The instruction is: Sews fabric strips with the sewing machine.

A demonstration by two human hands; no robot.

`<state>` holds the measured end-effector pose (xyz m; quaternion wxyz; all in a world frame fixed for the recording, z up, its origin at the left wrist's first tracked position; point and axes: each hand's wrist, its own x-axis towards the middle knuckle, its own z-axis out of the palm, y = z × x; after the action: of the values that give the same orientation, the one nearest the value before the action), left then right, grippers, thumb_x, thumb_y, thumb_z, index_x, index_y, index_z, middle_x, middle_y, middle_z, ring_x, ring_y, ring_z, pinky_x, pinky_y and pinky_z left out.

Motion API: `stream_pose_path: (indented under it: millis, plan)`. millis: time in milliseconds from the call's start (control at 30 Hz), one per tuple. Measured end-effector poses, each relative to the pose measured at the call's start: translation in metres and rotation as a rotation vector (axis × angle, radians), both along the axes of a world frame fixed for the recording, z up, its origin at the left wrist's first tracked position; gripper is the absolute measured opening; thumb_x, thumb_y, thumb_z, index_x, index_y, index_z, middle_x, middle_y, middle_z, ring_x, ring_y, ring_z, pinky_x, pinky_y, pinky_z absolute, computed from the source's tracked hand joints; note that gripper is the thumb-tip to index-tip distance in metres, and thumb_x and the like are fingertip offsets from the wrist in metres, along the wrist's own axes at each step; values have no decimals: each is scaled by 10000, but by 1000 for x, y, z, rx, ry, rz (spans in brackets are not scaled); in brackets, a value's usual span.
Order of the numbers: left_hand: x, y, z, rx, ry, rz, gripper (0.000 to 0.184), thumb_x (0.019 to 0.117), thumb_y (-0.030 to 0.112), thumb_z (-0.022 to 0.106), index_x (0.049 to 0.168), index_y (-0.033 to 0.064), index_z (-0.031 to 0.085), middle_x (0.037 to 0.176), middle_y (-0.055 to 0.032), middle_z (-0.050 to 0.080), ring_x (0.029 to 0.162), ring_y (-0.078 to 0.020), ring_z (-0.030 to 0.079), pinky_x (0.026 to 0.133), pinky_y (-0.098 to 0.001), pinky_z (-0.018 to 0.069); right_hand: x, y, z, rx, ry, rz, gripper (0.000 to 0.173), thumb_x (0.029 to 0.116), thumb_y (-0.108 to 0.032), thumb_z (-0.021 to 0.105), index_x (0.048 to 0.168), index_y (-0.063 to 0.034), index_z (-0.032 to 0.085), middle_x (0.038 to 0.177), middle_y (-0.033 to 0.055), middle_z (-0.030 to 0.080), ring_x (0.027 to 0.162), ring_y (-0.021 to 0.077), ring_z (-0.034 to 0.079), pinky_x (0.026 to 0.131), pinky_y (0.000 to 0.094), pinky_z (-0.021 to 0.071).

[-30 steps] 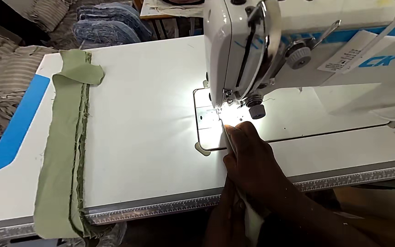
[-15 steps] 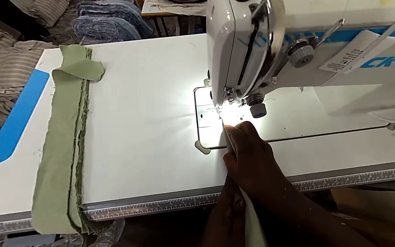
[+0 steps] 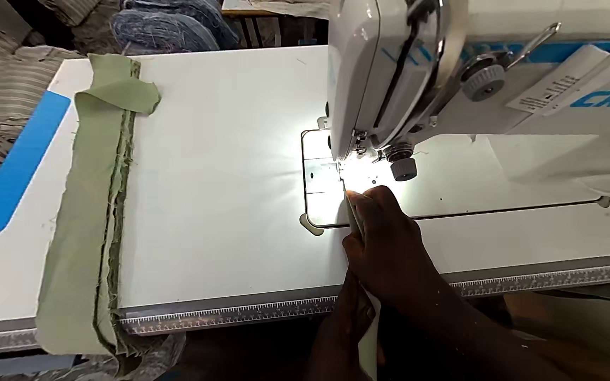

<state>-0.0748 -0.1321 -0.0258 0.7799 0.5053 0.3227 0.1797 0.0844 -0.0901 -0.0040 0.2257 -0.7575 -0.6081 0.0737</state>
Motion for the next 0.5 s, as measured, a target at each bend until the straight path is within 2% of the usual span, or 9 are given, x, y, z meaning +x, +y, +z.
stream_pose_path:
  millis: [67,167,200,267,333,400,433,467,500]
  plan:
    - [-1,0,1,62,25,-6,835,947,-16,551,1599,-66,32,1267,-85,613,642,-60,609,491,-257,549,-1,1,-2,17,-6,9,549,812,-123,735,1348,-40,644,1166,112,586,891,212,631,675,320,551]
    - [1,-2,4,200,117,-25,700,1003,-5,473,1595,-78,108,962,-49,664,582,-99,616,476,-291,566,2,0,-1,14,-7,10,536,815,-121,739,1339,-46,653,1143,100,590,893,198,633,683,300,554]
    - [1,-1,9,304,192,-41,634,1027,23,466,1569,-118,169,872,-47,669,567,-105,630,487,-295,583,1,0,-1,21,-4,14,533,814,-119,740,1335,-41,656,1130,97,593,889,196,632,682,296,553]
    - [5,6,27,628,449,-142,514,1045,117,458,1466,-166,374,787,-72,683,585,-149,667,548,-327,599,1,0,-1,24,10,21,520,808,-115,745,1317,-38,666,1096,88,595,865,187,627,668,289,547]
    - [18,21,52,860,730,-305,432,1062,203,409,1360,-79,544,809,-134,705,661,-282,703,611,-437,574,5,-1,3,3,32,26,503,805,-123,735,1302,-58,686,1064,60,599,829,151,623,643,268,535]
    - [27,35,60,1007,885,-442,355,1061,215,396,1254,-3,599,794,-131,698,702,-327,717,623,-474,566,10,4,4,-12,64,39,474,817,-124,715,1287,-62,703,1045,48,612,800,129,622,630,263,533]
    - [29,39,57,1086,925,-457,292,1044,206,440,1181,23,622,754,-110,683,684,-319,711,601,-470,560,12,8,3,-13,74,45,458,823,-125,706,1276,-58,709,1029,47,609,790,125,613,629,265,526]
    - [28,43,43,1259,914,-393,205,978,199,519,1055,68,657,640,-45,626,569,-255,675,494,-411,540,14,13,2,-8,77,43,446,827,-130,702,1268,-57,713,1014,49,605,782,129,603,631,271,519]
    - [29,48,36,1355,915,-363,146,946,195,565,990,97,663,600,-13,594,530,-220,652,458,-379,522,15,19,2,-2,78,36,431,834,-133,705,1259,-61,717,999,55,600,770,138,598,630,283,518]
